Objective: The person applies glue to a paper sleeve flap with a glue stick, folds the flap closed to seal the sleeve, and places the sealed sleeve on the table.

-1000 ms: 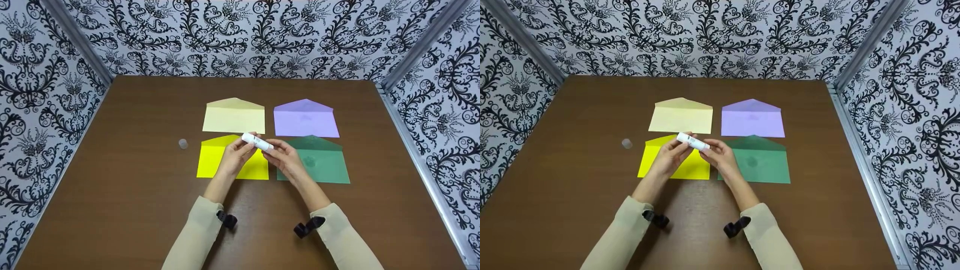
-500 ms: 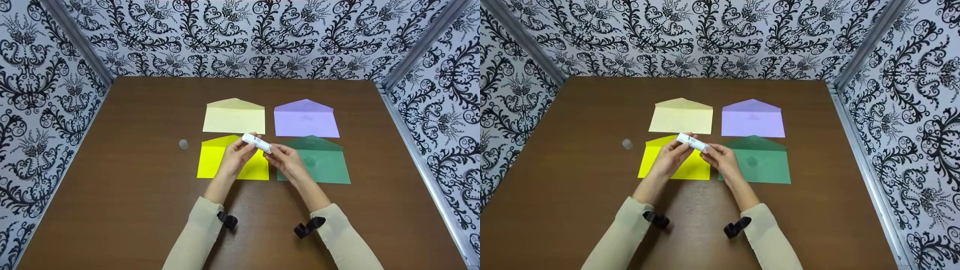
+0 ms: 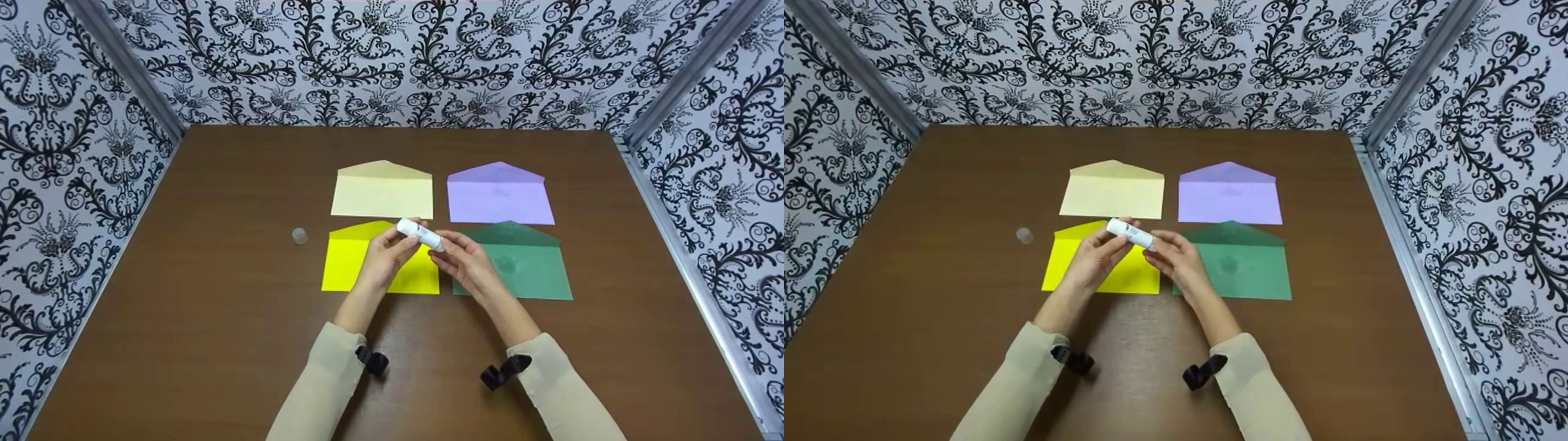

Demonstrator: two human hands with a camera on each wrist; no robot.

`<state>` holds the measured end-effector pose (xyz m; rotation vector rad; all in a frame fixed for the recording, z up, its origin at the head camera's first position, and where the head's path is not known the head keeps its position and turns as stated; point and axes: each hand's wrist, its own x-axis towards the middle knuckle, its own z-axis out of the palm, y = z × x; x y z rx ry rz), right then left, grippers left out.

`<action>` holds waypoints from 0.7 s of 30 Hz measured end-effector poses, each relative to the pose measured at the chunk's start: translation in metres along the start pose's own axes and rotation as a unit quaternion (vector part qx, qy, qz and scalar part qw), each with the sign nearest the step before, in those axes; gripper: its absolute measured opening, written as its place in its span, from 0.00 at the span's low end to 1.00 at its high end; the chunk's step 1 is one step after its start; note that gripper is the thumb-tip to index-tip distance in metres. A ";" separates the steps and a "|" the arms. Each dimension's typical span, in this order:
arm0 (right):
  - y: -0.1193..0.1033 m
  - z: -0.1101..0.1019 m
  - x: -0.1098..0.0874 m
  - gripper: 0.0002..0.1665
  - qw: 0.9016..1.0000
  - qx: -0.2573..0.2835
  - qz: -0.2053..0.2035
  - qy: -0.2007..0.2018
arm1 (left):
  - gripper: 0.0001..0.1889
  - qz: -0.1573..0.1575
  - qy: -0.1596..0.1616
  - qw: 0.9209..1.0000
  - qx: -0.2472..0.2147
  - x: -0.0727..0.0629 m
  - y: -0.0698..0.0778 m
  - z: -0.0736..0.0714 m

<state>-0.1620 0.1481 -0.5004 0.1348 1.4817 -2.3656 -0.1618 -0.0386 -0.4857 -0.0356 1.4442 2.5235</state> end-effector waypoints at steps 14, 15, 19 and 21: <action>-0.001 -0.001 0.002 0.11 0.999 0.028 0.029 0.018 | 0.21 0.013 -0.006 1.000 0.021 -0.001 -0.002 0.000; 0.000 -0.001 0.002 0.11 0.999 0.027 0.032 0.018 | 0.21 0.013 -0.007 1.000 0.020 -0.001 -0.002 -0.001; 0.001 -0.002 0.002 0.12 0.999 0.019 0.041 0.018 | 0.21 0.014 -0.009 1.000 0.019 -0.001 -0.002 0.000; 0.001 -0.002 0.003 0.14 0.999 0.011 0.048 0.017 | 0.21 0.015 -0.011 1.000 0.021 -0.001 -0.002 -0.001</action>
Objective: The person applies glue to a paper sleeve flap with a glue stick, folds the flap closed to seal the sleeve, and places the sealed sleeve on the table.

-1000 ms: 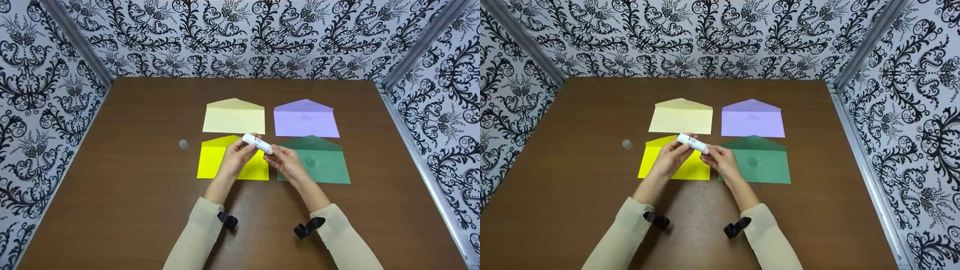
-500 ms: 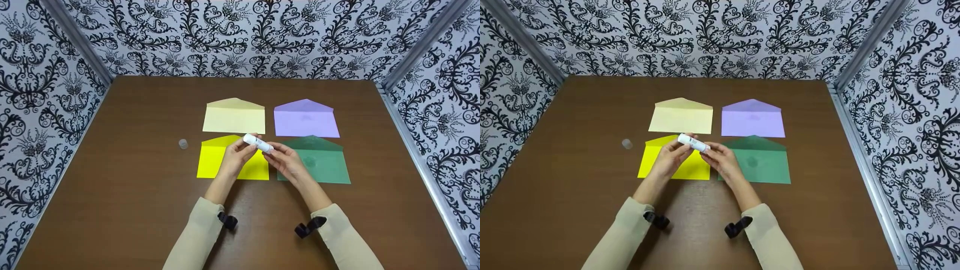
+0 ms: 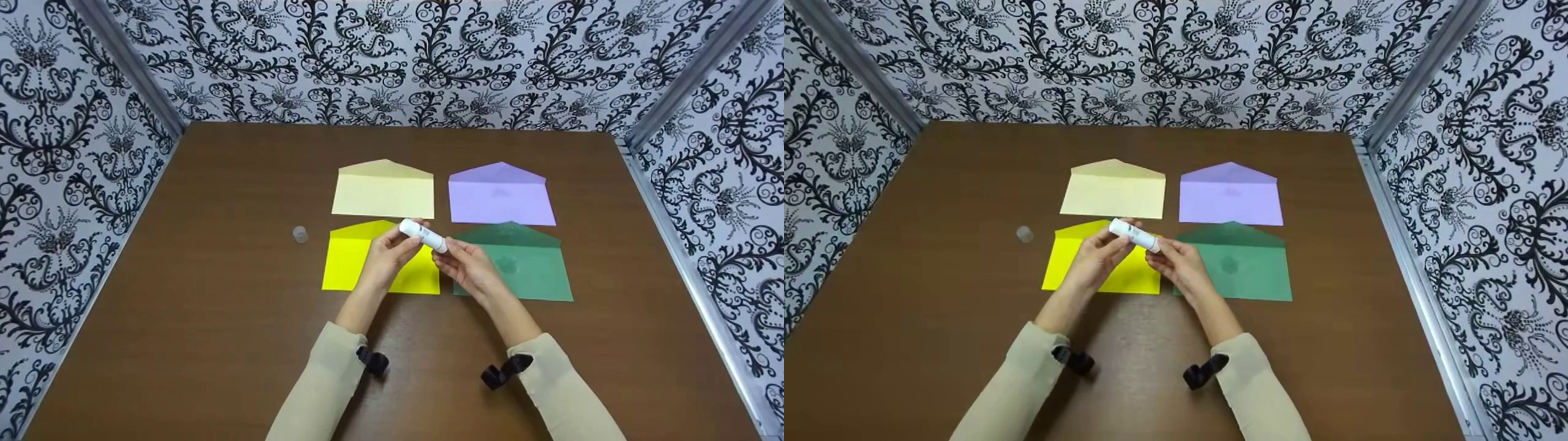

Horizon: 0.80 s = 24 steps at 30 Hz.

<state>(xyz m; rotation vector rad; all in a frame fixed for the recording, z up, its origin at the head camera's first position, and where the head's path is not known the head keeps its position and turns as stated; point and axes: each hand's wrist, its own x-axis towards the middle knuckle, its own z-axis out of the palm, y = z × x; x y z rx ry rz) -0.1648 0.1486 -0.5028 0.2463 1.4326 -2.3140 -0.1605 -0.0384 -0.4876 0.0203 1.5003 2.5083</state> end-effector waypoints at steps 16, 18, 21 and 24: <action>0.000 -0.002 -0.003 0.12 0.998 -0.006 -0.045 -0.040 | 0.21 -0.002 0.001 1.000 -0.010 -0.001 0.002 -0.001; -0.001 -0.002 -0.003 0.14 0.997 -0.014 -0.057 -0.045 | 0.21 -0.004 0.005 1.000 -0.012 -0.001 0.002 -0.001; 0.000 -0.002 -0.004 0.17 0.997 -0.021 -0.068 -0.042 | 0.21 -0.008 0.012 1.000 -0.015 -0.001 0.003 0.000; 0.000 0.000 -0.004 0.16 0.996 -0.027 -0.074 -0.032 | 0.21 -0.012 0.014 1.000 -0.016 -0.001 0.003 0.001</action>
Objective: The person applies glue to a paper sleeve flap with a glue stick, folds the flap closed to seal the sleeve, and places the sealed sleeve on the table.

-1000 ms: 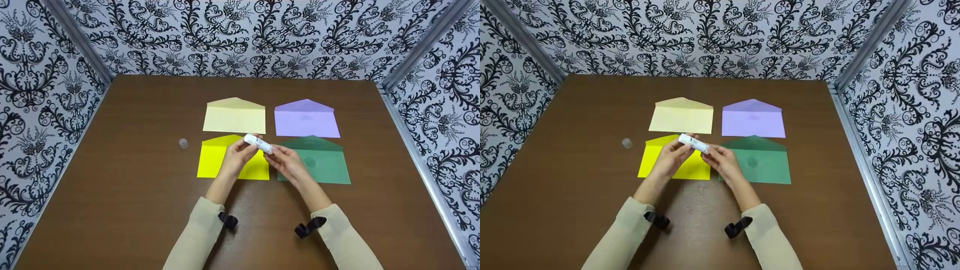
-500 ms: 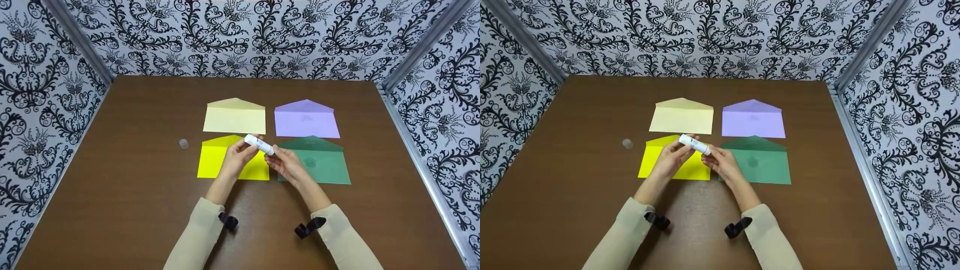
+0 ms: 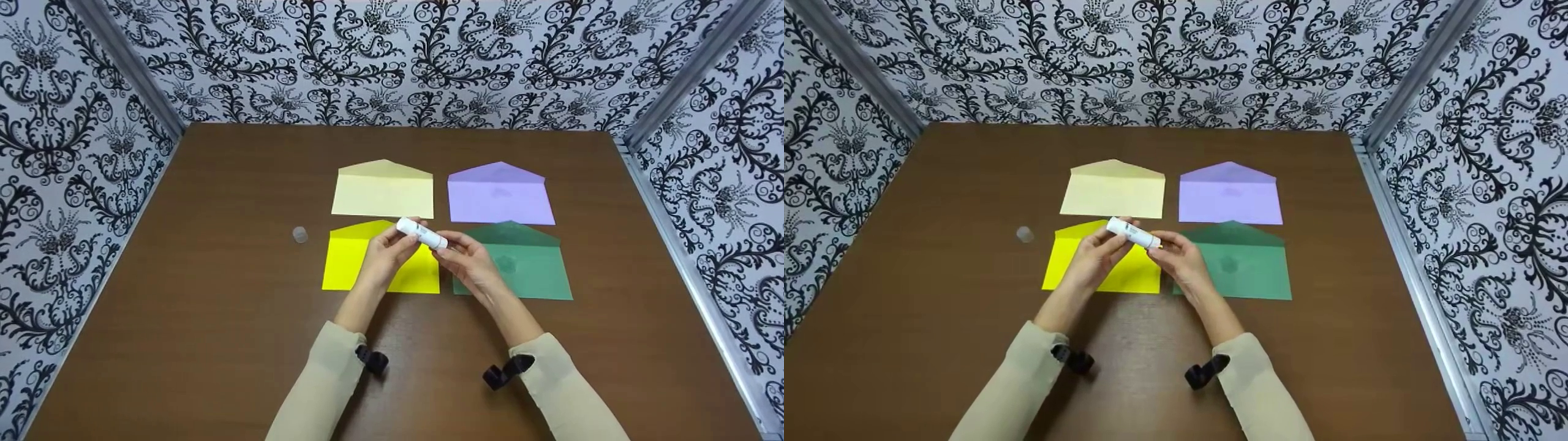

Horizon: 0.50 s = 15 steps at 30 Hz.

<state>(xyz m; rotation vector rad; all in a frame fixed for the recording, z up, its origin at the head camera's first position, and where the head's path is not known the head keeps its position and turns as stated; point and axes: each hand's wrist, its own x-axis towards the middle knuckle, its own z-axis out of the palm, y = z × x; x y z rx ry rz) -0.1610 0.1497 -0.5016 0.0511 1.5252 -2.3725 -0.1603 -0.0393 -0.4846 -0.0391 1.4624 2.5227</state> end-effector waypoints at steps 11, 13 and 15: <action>-0.002 0.002 0.000 0.20 0.999 -0.010 0.019 0.028 | 0.21 0.001 0.003 1.000 -0.002 0.000 0.000 0.000; -0.002 0.002 -0.001 0.23 0.999 -0.016 0.026 0.028 | 0.21 0.001 0.003 1.000 0.000 0.000 0.000 0.000; -0.002 0.002 0.000 0.23 0.999 -0.018 0.030 0.025 | 0.21 0.001 0.004 1.000 0.001 0.000 0.000 -0.001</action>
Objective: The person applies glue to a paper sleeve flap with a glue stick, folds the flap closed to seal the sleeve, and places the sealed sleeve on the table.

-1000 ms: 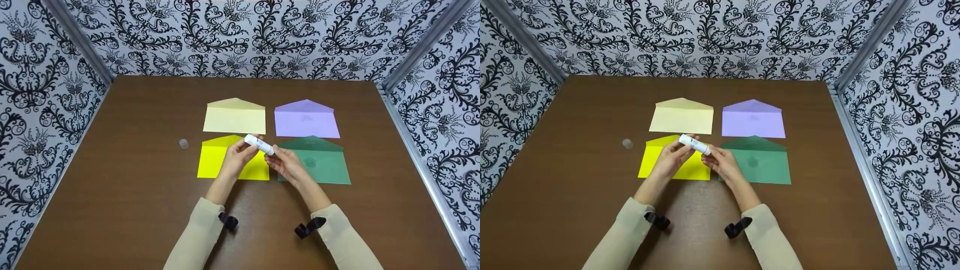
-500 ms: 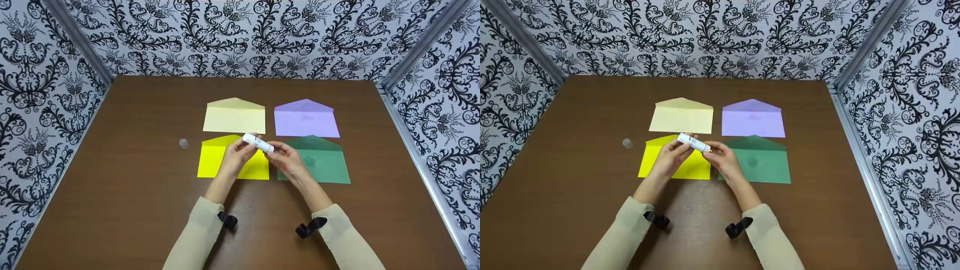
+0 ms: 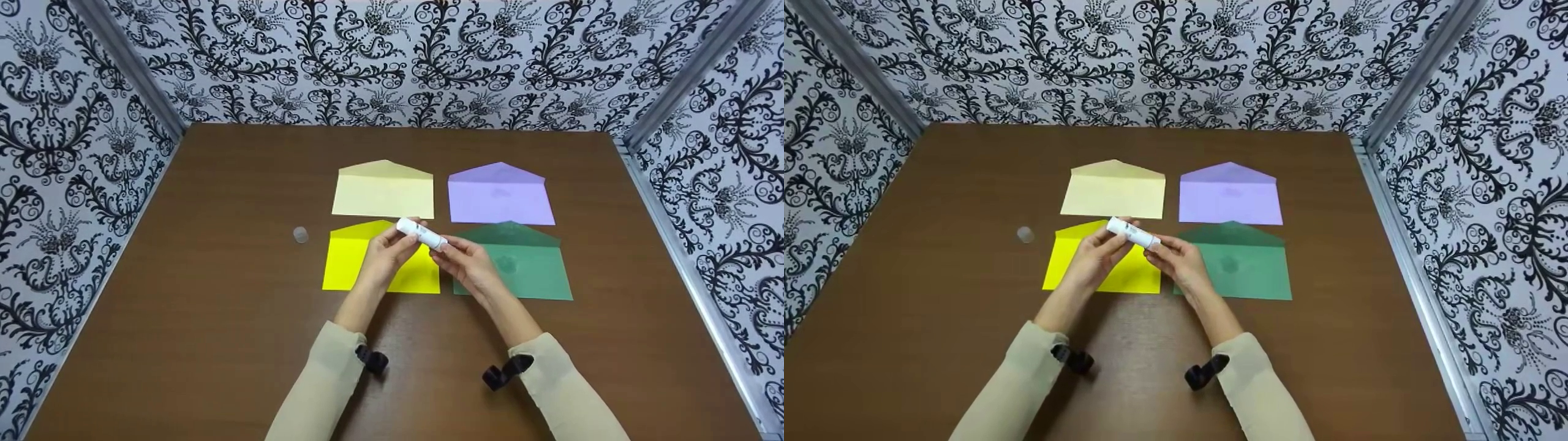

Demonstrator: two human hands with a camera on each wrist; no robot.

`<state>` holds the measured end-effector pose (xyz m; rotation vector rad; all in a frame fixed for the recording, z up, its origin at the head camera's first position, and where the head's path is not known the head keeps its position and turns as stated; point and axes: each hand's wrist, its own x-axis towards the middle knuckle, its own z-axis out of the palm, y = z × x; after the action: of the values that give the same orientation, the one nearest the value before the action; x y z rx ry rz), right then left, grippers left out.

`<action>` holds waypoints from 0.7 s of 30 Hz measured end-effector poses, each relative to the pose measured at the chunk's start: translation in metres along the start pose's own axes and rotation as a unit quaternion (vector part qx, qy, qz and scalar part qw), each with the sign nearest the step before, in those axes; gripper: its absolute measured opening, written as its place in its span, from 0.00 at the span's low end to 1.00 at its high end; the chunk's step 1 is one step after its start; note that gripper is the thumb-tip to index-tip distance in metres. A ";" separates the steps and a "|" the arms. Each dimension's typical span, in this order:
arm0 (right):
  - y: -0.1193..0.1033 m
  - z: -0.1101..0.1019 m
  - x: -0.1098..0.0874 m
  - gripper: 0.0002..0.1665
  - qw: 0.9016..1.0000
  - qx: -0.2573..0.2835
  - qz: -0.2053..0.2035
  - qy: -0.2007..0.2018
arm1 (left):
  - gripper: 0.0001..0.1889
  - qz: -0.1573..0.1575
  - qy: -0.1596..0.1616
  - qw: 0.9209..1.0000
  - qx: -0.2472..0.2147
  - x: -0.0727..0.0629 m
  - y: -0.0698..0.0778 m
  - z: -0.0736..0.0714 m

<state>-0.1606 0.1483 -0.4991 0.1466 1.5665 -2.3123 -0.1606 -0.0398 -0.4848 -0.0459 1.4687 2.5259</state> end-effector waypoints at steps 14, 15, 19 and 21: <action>0.004 0.001 0.001 0.16 1.000 -0.005 0.006 -0.021 | 0.21 0.008 -0.007 1.000 0.002 0.000 -0.001 -0.001; 0.004 0.001 0.001 0.17 1.000 -0.009 0.007 -0.023 | 0.21 0.008 -0.007 1.000 0.002 0.000 -0.001 0.000; 0.005 0.001 0.002 0.22 0.999 -0.037 0.011 -0.030 | 0.20 0.008 -0.012 1.000 0.006 0.000 -0.001 0.000; 0.004 0.002 0.001 0.25 0.998 -0.049 0.014 -0.031 | 0.20 0.007 -0.013 1.000 0.008 0.000 -0.001 0.000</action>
<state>-0.1603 0.1450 -0.5027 0.0712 1.6336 -2.1925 -0.1600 -0.0391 -0.4860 -0.0001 1.4839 2.5172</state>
